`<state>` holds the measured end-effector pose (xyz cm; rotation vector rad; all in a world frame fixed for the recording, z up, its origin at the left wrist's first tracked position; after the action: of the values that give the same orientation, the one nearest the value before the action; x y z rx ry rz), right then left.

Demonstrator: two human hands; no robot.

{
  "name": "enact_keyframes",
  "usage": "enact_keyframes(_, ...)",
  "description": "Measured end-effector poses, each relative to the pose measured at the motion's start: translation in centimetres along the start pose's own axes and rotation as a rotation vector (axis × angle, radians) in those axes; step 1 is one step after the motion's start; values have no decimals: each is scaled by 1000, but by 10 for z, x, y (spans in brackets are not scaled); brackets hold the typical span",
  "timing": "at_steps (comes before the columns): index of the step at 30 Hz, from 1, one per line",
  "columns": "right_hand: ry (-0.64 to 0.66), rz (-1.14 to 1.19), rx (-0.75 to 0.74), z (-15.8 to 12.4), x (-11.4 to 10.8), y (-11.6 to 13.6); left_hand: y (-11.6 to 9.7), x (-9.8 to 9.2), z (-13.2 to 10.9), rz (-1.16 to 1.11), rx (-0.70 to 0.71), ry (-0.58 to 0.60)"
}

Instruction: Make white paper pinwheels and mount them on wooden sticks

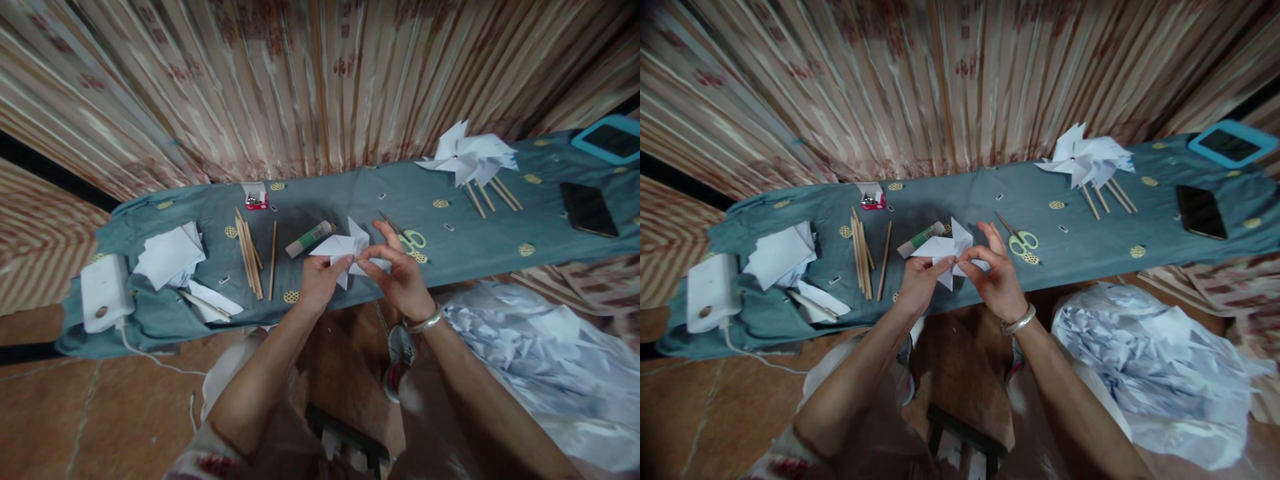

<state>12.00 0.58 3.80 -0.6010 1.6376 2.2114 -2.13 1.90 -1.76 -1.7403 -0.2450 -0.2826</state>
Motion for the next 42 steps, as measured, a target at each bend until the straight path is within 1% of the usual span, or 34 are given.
enact_keyframes(7, 1, 7, 6, 0, -2, 0, -2, 3, -1, -31, 8, 33)
enact_keyframes(14, -1, 45, 8, 0, -3, -2, 1, 5, -1, -9, -33, 70)
enact_keyframes(24, 13, 77, 31, -1, 0, -2, 0, 2, -2, -11, -33, 26)
enact_keyframes(30, 14, 93, 48, -1, 2, -4, -2, 4, -4, -4, -26, 31)
enact_keyframes(42, -12, 56, 12, -3, 3, 0, -2, -1, -5, 48, -11, 6)
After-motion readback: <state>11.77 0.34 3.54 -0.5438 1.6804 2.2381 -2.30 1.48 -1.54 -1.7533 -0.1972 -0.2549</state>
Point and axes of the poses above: each hand's wrist, its own z-axis towards the middle knuckle, its own x-axis out of the palm, y = z × x, the point moved 8 cm from there along z, towards the middle knuckle, and after that the axes turned 4 degrees about y, right-handed, at the moved point
